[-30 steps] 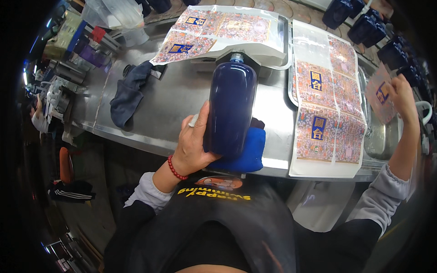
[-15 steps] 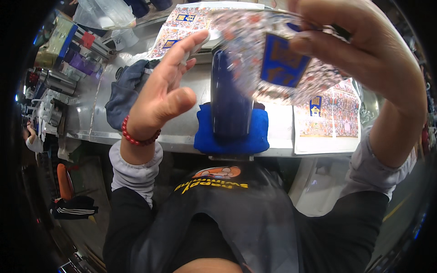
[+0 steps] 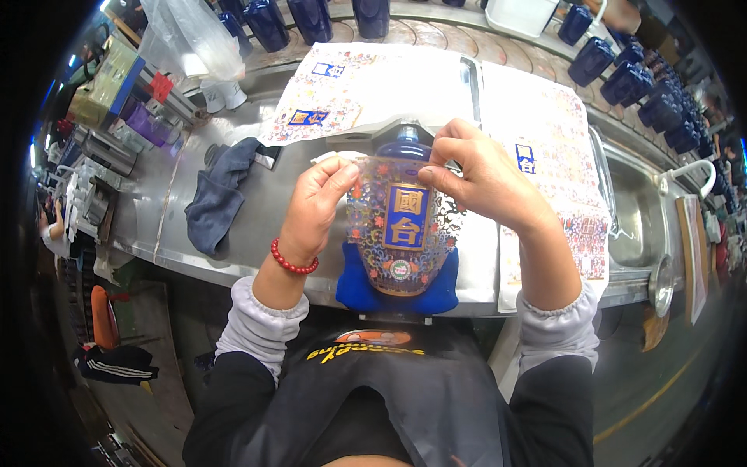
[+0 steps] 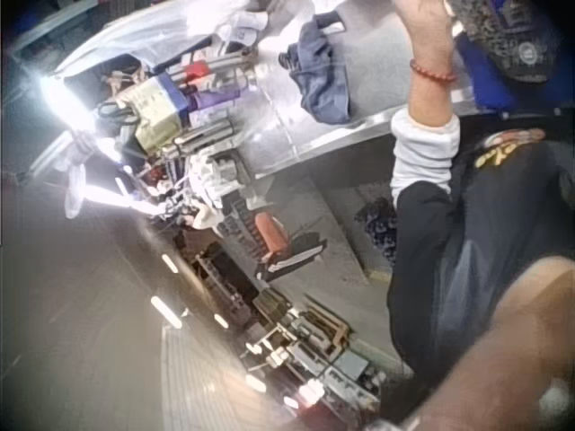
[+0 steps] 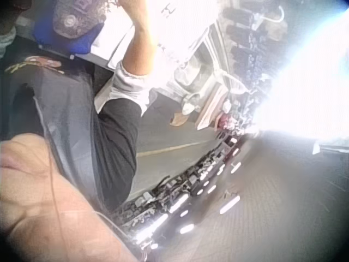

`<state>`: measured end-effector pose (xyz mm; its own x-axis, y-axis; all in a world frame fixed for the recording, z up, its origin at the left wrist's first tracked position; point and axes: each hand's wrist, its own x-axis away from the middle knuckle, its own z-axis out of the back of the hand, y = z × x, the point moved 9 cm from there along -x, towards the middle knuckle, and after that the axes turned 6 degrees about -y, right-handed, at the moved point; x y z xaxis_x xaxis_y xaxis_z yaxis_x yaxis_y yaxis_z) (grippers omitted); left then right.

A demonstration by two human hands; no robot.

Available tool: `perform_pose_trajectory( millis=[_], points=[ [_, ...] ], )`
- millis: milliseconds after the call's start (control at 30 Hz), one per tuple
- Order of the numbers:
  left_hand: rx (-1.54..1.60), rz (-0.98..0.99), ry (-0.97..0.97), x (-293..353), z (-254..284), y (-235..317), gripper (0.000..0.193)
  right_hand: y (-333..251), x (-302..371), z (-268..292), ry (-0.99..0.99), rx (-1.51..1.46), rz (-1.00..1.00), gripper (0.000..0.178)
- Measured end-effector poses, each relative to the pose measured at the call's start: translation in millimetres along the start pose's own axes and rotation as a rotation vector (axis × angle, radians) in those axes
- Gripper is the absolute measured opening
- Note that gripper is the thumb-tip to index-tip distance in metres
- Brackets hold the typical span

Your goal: The person applies decorative stickers to a blue bottle, smoothing each with a green tool and rotating the bottle to cover different sides. They handle multiple sticker sheets and place the finished bottle aside before repeating the process on another bottle.

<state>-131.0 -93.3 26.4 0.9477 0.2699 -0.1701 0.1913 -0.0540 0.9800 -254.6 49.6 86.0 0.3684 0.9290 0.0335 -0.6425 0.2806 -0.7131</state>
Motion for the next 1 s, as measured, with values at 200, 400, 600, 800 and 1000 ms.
perform_pose_trajectory(
  millis=[200,400,600,800,1000],
  points=[
    [0.054,0.041,0.018,-7,-1,-13,0.021,-7,-7,0,0.079,0.065,0.141,0.029],
    [0.144,0.02,0.098,-14,9,-19,0.02,-6,-12,3,0.157,0.148,0.232,0.027],
    [0.166,0.066,0.102,-17,14,-35,0.018,27,-15,-3,0.073,-0.213,0.03,0.021],
    [-0.194,-0.163,0.245,-13,23,-12,0.032,17,7,20,0.503,0.304,0.098,0.022],
    [-0.884,-0.386,-0.042,26,-28,15,0.091,-1,41,-26,0.314,0.16,0.203,0.069]
  ],
)
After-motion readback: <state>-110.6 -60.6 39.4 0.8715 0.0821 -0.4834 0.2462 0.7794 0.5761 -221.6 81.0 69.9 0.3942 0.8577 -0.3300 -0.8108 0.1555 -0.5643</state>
